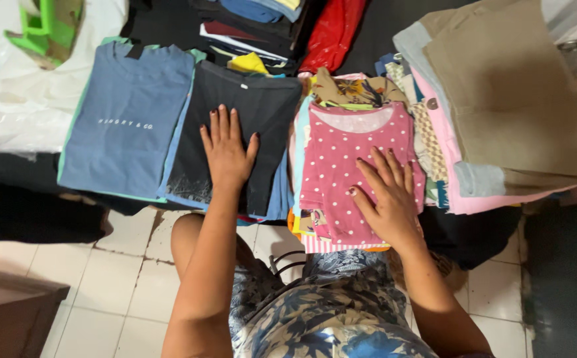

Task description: The person folds various children's clothing items, including t-shirts and shorts, on a table. They handle each item individually, smoothing and stacking them into neat piles.

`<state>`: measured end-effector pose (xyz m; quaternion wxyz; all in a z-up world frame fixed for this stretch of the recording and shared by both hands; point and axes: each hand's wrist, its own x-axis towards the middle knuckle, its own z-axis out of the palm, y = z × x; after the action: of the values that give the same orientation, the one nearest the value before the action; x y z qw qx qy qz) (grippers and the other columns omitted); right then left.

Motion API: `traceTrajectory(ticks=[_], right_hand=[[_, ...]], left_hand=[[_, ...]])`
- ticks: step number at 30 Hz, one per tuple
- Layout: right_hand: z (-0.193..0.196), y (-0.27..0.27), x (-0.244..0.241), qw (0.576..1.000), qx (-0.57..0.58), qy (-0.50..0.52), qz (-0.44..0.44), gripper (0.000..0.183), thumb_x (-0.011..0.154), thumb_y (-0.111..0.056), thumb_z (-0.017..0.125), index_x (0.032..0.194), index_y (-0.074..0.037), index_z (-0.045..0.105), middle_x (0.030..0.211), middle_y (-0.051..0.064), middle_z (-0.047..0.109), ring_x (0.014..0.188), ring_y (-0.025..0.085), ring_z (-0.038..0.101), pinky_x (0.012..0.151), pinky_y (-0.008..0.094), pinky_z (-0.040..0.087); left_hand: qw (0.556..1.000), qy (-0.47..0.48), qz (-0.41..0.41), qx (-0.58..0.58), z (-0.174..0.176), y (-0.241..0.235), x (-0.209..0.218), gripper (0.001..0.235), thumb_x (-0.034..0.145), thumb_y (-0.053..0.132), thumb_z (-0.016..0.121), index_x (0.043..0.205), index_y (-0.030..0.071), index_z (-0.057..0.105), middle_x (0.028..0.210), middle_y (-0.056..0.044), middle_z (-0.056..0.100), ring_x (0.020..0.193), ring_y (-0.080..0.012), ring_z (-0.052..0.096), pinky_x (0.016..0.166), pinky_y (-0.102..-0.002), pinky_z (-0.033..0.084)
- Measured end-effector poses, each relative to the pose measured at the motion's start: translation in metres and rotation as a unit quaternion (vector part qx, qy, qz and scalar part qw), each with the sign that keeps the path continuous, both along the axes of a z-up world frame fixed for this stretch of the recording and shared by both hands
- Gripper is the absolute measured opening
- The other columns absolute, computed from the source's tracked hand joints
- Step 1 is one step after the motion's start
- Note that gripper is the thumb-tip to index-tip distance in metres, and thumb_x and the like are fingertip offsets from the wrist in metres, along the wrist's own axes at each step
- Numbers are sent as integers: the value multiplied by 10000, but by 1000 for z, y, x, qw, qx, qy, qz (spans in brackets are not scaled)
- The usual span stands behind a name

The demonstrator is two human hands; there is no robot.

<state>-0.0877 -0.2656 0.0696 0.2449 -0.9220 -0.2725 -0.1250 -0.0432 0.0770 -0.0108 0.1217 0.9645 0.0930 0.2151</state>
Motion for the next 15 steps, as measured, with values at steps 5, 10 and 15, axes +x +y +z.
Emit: traceTrajectory(ticks=[5,10,15], right_hand=[[0,2,-1,1000,3,1,0,536,945,-329,663,1424,-96,597,1605,155,426,1508,386,333,1214,619,179],[0,1,-1,1000,3,3,1,536,948,-329,657,1423,-89,593,1603,162,427,1509,392,331,1215,616,178],[-1,2,0,1000,-12,-10,-4,520,961,-339,650,1415,-92,597,1591,152,441,1507,385,339,1237,610,157]], left_hand=[[995,-64,-39,-63,1,-5,-20,805,1000,455,597,1593,-20,334,1672,-304,206,1548,-489,157,1244,-575,173],[998,-39,20,-51,-4,-17,-49,841,1011,459,585,1599,-58,278,1657,-332,176,1539,-498,174,1243,-573,181],[997,-15,66,-35,-17,-28,-71,778,1022,440,544,1589,-41,319,1661,-274,259,1550,-424,215,1245,-552,194]])
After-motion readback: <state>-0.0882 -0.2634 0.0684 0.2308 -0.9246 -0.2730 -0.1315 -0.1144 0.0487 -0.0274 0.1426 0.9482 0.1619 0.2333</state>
